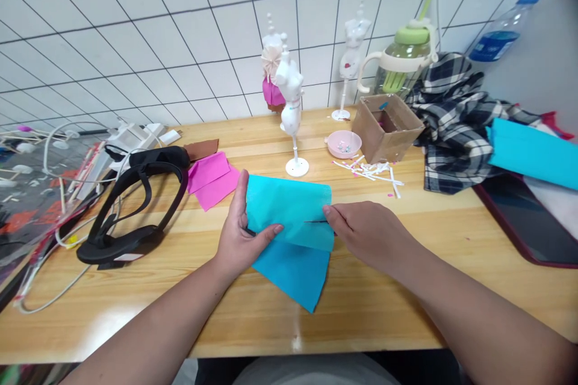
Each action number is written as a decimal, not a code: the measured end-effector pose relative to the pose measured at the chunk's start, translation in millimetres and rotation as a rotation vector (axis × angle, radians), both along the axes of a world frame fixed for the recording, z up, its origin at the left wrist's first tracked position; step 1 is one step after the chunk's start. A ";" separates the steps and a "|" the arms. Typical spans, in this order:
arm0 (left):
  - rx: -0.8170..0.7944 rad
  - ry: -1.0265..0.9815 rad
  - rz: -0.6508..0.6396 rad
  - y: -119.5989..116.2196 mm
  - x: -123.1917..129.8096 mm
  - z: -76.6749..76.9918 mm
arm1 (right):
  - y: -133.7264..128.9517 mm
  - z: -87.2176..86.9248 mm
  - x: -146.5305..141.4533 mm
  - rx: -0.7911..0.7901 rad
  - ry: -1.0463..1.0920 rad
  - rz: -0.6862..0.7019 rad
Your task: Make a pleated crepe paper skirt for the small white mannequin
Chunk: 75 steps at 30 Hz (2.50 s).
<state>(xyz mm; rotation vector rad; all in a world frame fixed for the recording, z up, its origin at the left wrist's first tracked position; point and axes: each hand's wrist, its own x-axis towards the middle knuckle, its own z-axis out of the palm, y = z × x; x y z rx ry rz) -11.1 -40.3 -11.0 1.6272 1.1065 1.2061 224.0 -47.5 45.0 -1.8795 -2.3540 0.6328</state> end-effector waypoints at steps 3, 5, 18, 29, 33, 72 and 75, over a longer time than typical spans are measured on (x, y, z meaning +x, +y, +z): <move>0.008 0.012 0.021 0.2 -0.5 -0.3 | 0.6 -2.2 0.6 0.016 -0.004 -0.004; 0.007 0.013 0.028 0.2 -0.6 -0.1 | 0.9 -3.9 1.6 0.035 -0.022 -0.005; -0.096 -0.026 0.010 -0.7 1.3 -1.4 | 3.5 -3.7 6.0 -0.002 0.034 -0.016; -0.268 -0.167 0.008 28.7 -5.2 -10.6 | 19.6 -11.7 15.7 -0.031 -0.014 -0.117; -0.280 -0.207 -0.062 33.8 -7.3 -13.3 | 31.2 -24.4 24.8 0.072 -0.057 -0.182; 0.194 0.395 -0.422 29.5 -13.1 -27.6 | 60.7 -75.9 9.1 0.286 -0.210 -0.290; 0.193 0.431 -0.459 25.9 -13.6 -25.3 | 61.3 -77.6 10.9 0.286 -0.168 -0.278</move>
